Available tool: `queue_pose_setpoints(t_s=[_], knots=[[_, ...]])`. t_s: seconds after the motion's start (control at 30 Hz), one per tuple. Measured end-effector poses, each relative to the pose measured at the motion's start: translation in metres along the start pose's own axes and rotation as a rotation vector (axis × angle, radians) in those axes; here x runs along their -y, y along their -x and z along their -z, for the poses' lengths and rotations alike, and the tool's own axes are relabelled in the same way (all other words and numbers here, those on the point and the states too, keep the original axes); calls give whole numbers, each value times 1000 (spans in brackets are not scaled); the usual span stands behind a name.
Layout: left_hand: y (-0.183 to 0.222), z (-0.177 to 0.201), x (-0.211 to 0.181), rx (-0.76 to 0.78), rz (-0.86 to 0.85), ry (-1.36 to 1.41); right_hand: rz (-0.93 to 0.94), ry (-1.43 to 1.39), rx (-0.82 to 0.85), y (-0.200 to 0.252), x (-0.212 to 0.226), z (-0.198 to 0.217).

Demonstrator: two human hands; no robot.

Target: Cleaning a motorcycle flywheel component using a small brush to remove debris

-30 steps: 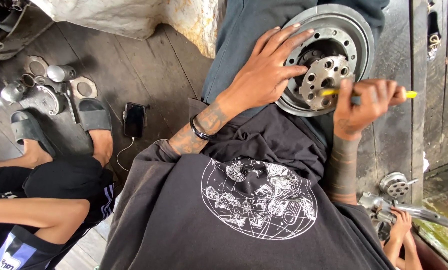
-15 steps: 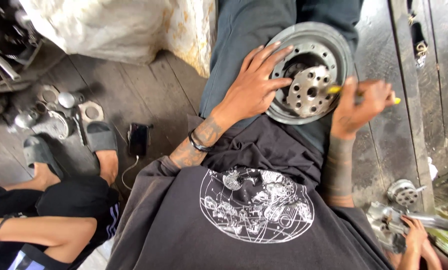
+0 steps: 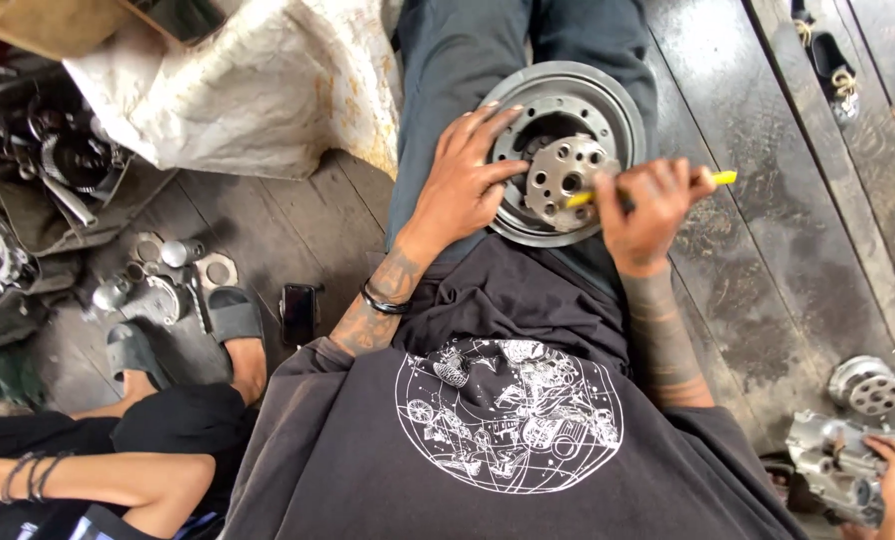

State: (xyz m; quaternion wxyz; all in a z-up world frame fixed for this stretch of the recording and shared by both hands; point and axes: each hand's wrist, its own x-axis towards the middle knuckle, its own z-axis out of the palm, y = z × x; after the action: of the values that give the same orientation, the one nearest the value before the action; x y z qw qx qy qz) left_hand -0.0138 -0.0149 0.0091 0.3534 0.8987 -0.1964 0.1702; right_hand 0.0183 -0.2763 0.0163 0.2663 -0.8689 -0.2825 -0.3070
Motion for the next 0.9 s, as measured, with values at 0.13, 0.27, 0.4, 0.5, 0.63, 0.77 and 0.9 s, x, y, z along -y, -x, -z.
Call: queue_pose_setpoints(t_s=[0.13, 0.27, 0.4, 0.5, 0.63, 0.77, 0.9], knots=[[-1, -7, 2, -58, 30, 46, -92, 18, -66, 7, -16, -8], [-3, -1, 2, -34, 40, 35, -58, -31, 11, -5, 8, 5], [-4, 1, 1, -13, 8, 16, -182, -16, -85, 8, -14, -3], [-5, 2, 3, -19, 33, 40, -65, 34, 2, 0, 4, 0], [-4, 8, -1, 18, 35, 64, -130, 15, -31, 4, -7, -7], [-5, 12, 0, 57, 30, 79, -79, 125, -18, 2, 3, -4], [-3, 15, 1, 84, 17, 110, 33, 27, 2, 2, 9, -5]])
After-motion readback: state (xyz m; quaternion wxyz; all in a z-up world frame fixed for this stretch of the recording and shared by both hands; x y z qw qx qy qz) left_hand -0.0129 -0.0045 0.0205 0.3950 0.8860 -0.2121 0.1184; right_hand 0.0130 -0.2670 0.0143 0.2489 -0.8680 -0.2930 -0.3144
